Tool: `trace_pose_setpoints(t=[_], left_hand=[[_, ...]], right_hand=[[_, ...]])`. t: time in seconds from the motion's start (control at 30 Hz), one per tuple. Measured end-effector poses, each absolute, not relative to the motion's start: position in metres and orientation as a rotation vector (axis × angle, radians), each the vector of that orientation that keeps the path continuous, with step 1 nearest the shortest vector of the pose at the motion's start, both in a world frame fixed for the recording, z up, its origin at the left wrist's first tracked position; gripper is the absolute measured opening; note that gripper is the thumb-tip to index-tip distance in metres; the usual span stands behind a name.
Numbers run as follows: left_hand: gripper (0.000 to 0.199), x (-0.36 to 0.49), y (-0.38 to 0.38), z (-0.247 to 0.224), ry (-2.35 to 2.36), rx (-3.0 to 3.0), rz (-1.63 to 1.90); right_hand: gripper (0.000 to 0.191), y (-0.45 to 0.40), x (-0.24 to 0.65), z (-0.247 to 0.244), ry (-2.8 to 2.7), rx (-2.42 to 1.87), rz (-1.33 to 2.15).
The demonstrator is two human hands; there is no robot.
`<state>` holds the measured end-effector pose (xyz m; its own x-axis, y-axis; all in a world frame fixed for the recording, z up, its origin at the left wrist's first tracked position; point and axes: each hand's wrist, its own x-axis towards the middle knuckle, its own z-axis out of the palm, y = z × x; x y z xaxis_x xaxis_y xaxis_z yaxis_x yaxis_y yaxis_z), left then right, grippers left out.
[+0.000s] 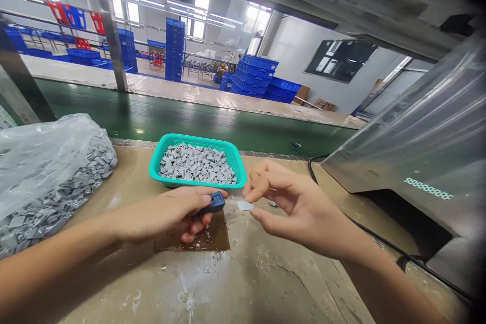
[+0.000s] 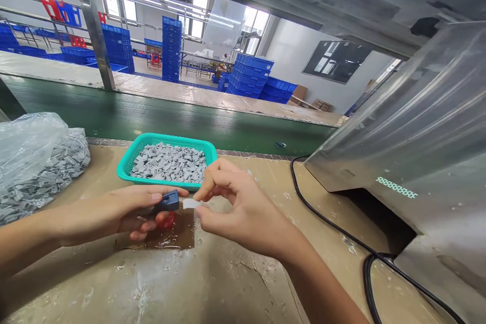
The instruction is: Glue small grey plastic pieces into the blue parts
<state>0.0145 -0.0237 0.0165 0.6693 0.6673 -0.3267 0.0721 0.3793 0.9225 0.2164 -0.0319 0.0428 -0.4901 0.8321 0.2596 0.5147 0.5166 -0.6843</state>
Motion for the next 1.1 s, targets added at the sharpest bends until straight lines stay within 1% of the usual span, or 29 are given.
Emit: trace_pose_setpoints(t=[0.07,0.17,0.4,0.5,0.57,0.63,0.8,1.1], left_hand=[[0.035,0.013,-0.026,0.018,0.765,1.202,0.389],[0.044,0.008,-0.028,0.018,0.821,1.322,0.342],[0.047,0.005,-0.030,0.017,0.831,1.364,0.341],[0.044,0.006,-0.031,0.017,0.836,1.376,0.350],[0.038,0.008,-0.031,0.017,0.846,1.393,0.358],[0.033,0.009,-0.031,0.017,0.847,1.402,0.375],[0.029,0.012,-0.029,0.017,0.874,1.427,0.400],[0.031,0.011,-0.026,0.013,0.859,1.496,0.337]], right_hand=[[0.010,-0.028,0.207,0.048,-2.162,-1.052,0.782],[0.013,-0.024,0.194,0.046,-2.208,-1.047,0.766],[0.017,-0.023,0.185,0.047,-2.337,-1.084,0.530],[0.019,-0.024,0.185,0.049,-2.392,-1.087,0.447],[0.020,-0.025,0.185,0.049,-2.410,-1.086,0.424],[0.020,-0.026,0.185,0.048,-2.420,-1.083,0.415],[0.018,-0.028,0.185,0.050,-2.426,-1.049,0.430],[0.015,-0.032,0.184,0.054,-2.442,-1.121,0.541]])
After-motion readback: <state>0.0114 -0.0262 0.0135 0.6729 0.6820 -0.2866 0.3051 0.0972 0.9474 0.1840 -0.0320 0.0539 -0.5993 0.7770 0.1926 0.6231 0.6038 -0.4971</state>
